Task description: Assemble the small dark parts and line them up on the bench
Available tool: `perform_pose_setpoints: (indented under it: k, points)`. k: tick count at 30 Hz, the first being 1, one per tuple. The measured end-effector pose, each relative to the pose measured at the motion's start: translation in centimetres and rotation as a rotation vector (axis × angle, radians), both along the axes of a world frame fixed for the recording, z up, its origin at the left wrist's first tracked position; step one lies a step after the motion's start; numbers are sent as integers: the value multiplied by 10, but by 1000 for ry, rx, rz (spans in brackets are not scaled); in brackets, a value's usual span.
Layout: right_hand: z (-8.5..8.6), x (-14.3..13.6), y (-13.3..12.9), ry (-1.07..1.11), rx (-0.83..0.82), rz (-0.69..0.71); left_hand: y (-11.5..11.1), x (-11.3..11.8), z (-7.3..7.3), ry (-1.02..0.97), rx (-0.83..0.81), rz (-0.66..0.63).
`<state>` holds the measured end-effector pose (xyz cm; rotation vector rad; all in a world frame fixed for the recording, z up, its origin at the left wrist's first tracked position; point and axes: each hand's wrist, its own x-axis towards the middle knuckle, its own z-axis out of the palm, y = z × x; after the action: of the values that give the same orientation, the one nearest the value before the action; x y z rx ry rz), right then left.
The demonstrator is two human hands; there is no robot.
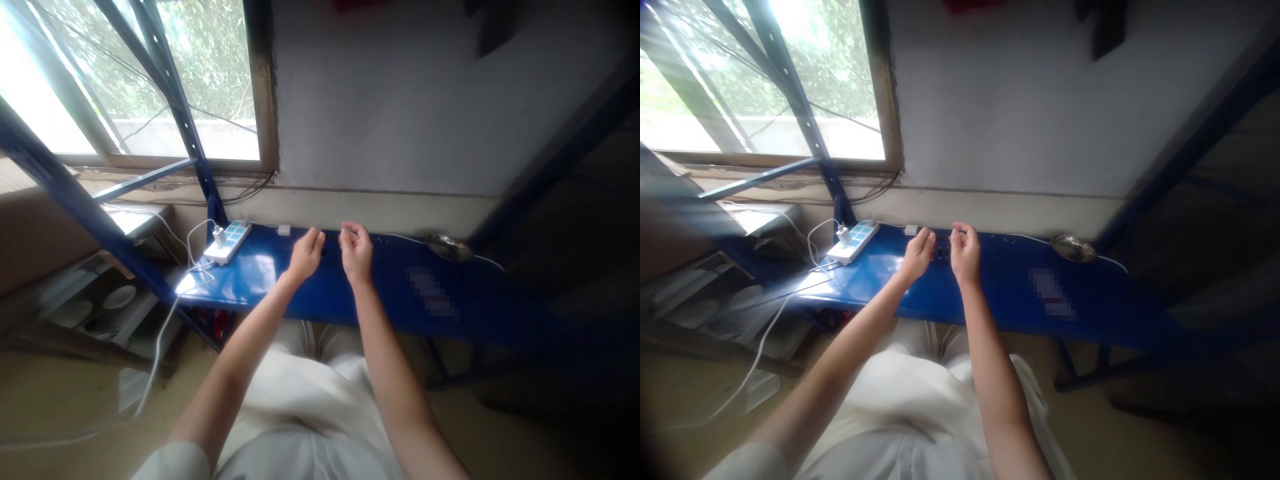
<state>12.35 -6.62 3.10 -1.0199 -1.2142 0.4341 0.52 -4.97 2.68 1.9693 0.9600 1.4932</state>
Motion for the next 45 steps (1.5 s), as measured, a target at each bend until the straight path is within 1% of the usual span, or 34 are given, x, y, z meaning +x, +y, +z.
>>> perform_pose_setpoints:
  k: [2, 7, 9, 15, 19, 22, 25, 28, 30, 35, 39, 42, 45]
  points:
    - [0, 0, -3, -21, 17, -27, -1, 3, 1, -42, -52, -7]
    - [-7, 2, -7, -83, 34, -69, -3, 8, 1, -164, -277, -85]
    - [-10, 4, -7, -101, 41, -71, -5, 9, 0, -183, -317, -106]
    - [-15, 14, -9, -182, 62, -57, -10, 10, -4, -197, -381, -109]
    - [-15, 21, -13, -267, 34, -27, -8, 10, -7, -201, -386, -107]
    - [-13, 25, -14, -310, 24, 16, -7, 10, -9, -207, -379, -93]
    - [-12, 28, -13, -339, -8, 27, -9, 10, -11, -190, -362, -85]
    - [-12, 28, -12, -315, -91, 27, -11, 10, -13, -145, -332, -86]
    - [-11, 28, -11, -296, -118, 35, -11, 10, -14, -132, -322, -87]
    - [-9, 28, -10, -215, -94, 112, -9, 9, -15, -213, -316, -31]
    - [-12, 32, -10, -161, -103, 159, -9, 9, -18, -260, -293, 22]
    - [-14, 36, -10, -146, -105, 149, -8, 8, -22, -282, -300, 65]
    - [-15, 39, -8, -107, -87, 93, -6, 6, -26, -262, -318, 78]
